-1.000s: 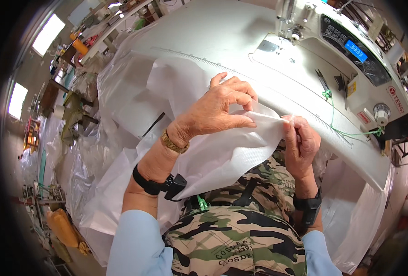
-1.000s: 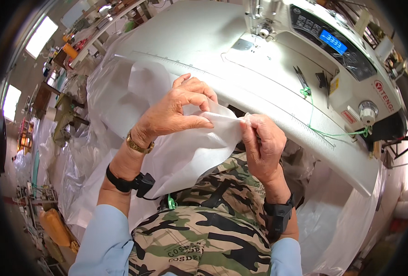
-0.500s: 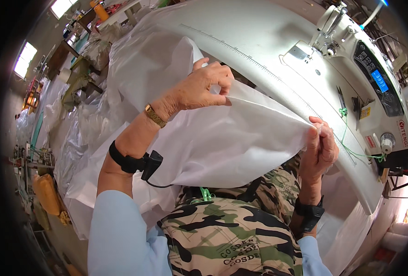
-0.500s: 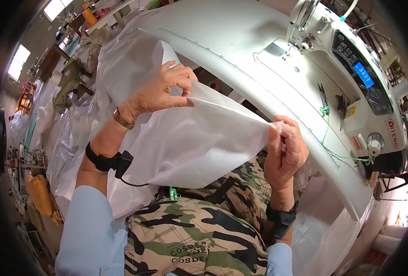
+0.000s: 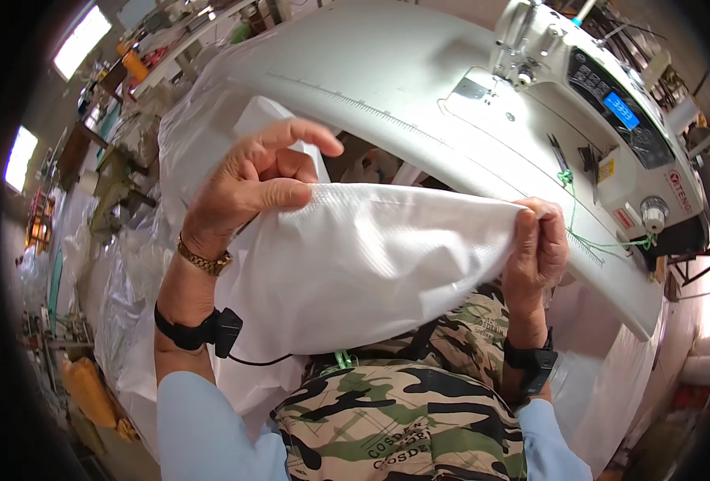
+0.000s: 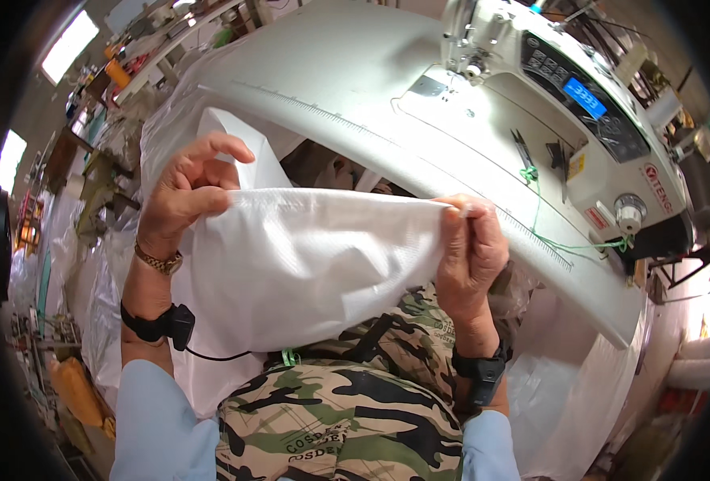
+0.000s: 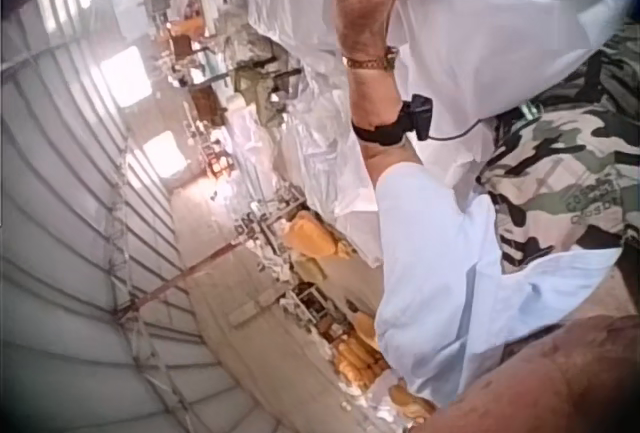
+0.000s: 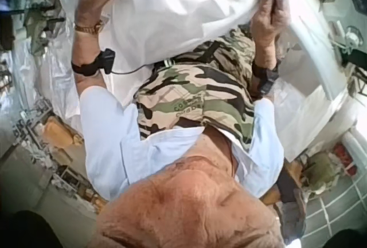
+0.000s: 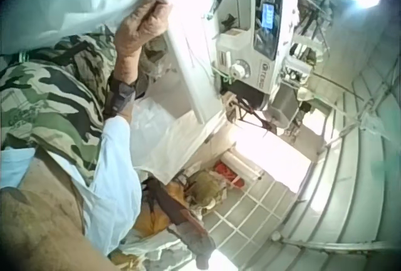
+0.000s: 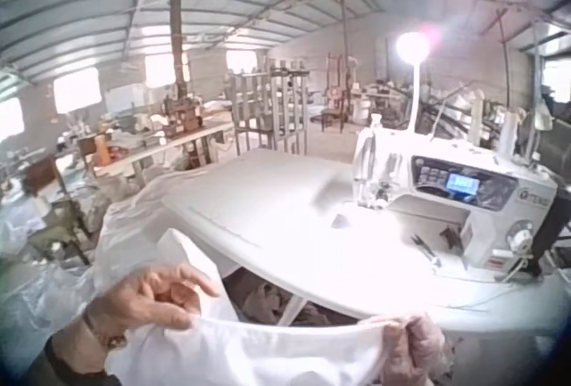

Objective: Sewing together large pieces of white plastic sheeting using a heavy-duty industrial sewing machine.

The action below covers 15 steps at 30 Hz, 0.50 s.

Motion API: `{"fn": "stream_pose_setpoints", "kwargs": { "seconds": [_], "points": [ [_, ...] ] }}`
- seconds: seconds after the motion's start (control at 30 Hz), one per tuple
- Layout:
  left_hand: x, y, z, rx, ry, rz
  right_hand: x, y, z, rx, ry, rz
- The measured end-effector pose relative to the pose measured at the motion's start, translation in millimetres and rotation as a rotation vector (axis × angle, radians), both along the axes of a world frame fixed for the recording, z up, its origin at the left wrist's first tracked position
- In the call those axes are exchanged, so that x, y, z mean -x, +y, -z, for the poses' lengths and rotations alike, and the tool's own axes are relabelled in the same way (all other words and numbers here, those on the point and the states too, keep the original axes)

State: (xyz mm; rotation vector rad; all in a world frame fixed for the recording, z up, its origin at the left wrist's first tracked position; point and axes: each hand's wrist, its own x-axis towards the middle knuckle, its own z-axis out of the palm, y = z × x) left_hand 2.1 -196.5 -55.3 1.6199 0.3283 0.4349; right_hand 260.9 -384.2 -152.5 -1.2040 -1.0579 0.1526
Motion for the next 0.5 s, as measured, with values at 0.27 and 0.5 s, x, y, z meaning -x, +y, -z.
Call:
{"fn": "stream_pose_setpoints", "kwargs": {
  "seconds": [0.27,0.5],
  "points": [
    [-45.0,-8.3,15.3,-1.194,0.131,-0.188,9.6,15.8,-12.7,0.062,-0.319,0.021],
    [-98.6,-44.0,12.7,-1.215,-0.073,-0.062,25.1,23.7,-27.8,0.002,-0.436,-0.042]
  ]
}}
